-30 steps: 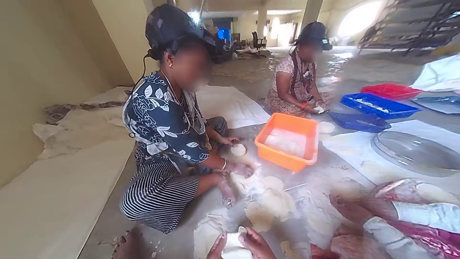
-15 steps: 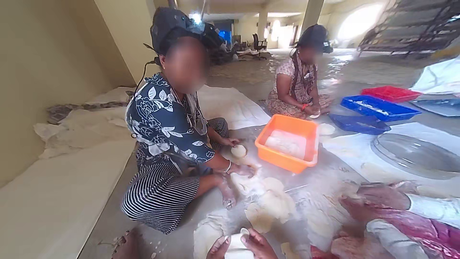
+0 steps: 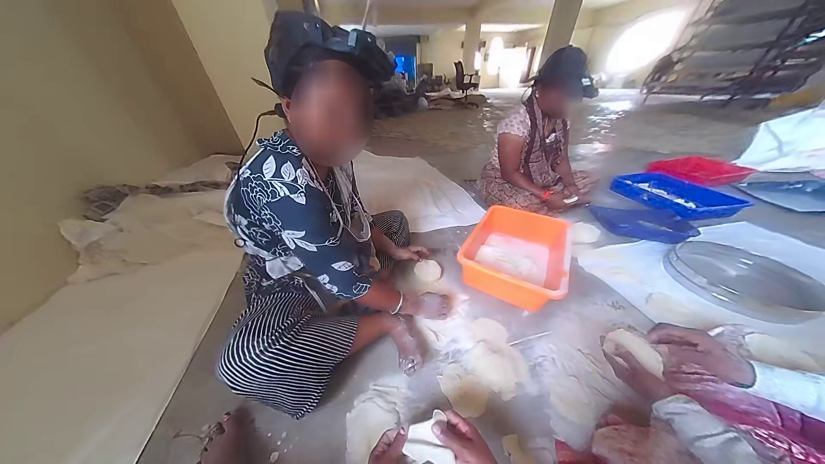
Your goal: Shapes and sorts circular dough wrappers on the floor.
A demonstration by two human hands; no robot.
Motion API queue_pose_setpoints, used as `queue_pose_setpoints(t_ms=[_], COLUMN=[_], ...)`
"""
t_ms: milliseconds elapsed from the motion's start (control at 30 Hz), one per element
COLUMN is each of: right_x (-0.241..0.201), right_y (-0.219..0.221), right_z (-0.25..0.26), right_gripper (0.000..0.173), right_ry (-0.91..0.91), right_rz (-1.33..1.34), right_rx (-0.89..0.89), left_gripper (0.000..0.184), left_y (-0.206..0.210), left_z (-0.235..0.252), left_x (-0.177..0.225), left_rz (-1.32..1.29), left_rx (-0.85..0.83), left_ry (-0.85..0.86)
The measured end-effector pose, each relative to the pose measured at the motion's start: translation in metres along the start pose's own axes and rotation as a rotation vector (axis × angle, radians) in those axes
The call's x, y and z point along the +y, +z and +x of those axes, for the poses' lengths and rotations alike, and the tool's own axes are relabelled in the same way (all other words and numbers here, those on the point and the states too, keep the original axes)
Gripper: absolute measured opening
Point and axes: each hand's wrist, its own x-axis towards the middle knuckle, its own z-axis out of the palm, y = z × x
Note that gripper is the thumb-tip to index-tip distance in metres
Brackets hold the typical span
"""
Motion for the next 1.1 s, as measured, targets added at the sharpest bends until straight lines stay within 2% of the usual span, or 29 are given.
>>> queue_pose_setpoints(t_ms=[100,233,333,433,633,667,767,800,1000,1100], right_x=[0.001,0.001,0.001,-0.001,0.002,0.007,0.030,0.037,0.031,0.027], right_y=[0.000,0.000,-0.003,-0.009,-0.031,-0.036,-0.054,-0.059,-0.053,-0.050], right_z=[0.000,-0.001,0.001,0.003,0.005,0.008,0.020,0.025,0.019,0.015], right_gripper=[0.020,0.021,0.022,0.032,0.032,0.031,0.037,0.037,0.035,0.039], right_ry=[-0.012,-0.001,0.018,0.004,-0.118,-0.099,0.060,0.073,0.146,0.217], right_rz=[-0.003,0.020,0.009,-0.072,-0.048,-0.146,-0.683,-0.748,-0.681,-0.673], right_rx=[-0.001,0.026,0.073,0.137,0.097,0.135,0.239,0.261,0.261,0.230], left_gripper=[0.028,0.026,0.038,0.049,0.043,0.041,0.038,0.039,0.050,0.052], left_y=[0.000,-0.003,-0.004,0.002,0.021,0.020,0.009,0.010,0.012,0.009], left_z=[-0.001,-0.001,0.002,-0.001,0.002,0.012,0.046,0.050,0.038,0.032], left_x=[0.000,-0.002,-0.004,0.004,0.020,0.011,-0.027,-0.031,-0.028,-0.028], left_rz=[-0.009,0.019,0.048,0.091,0.184,0.255,0.592,0.630,0.729,0.688], left_rx=[-0.058,-0.173,-0.192,-0.193,-0.271,-0.258,-0.203,-0.188,-0.201,-0.230], left_ry=[-0.035,-0.056,-0.009,0.075,0.178,0.200,0.182,0.161,0.154,0.136])
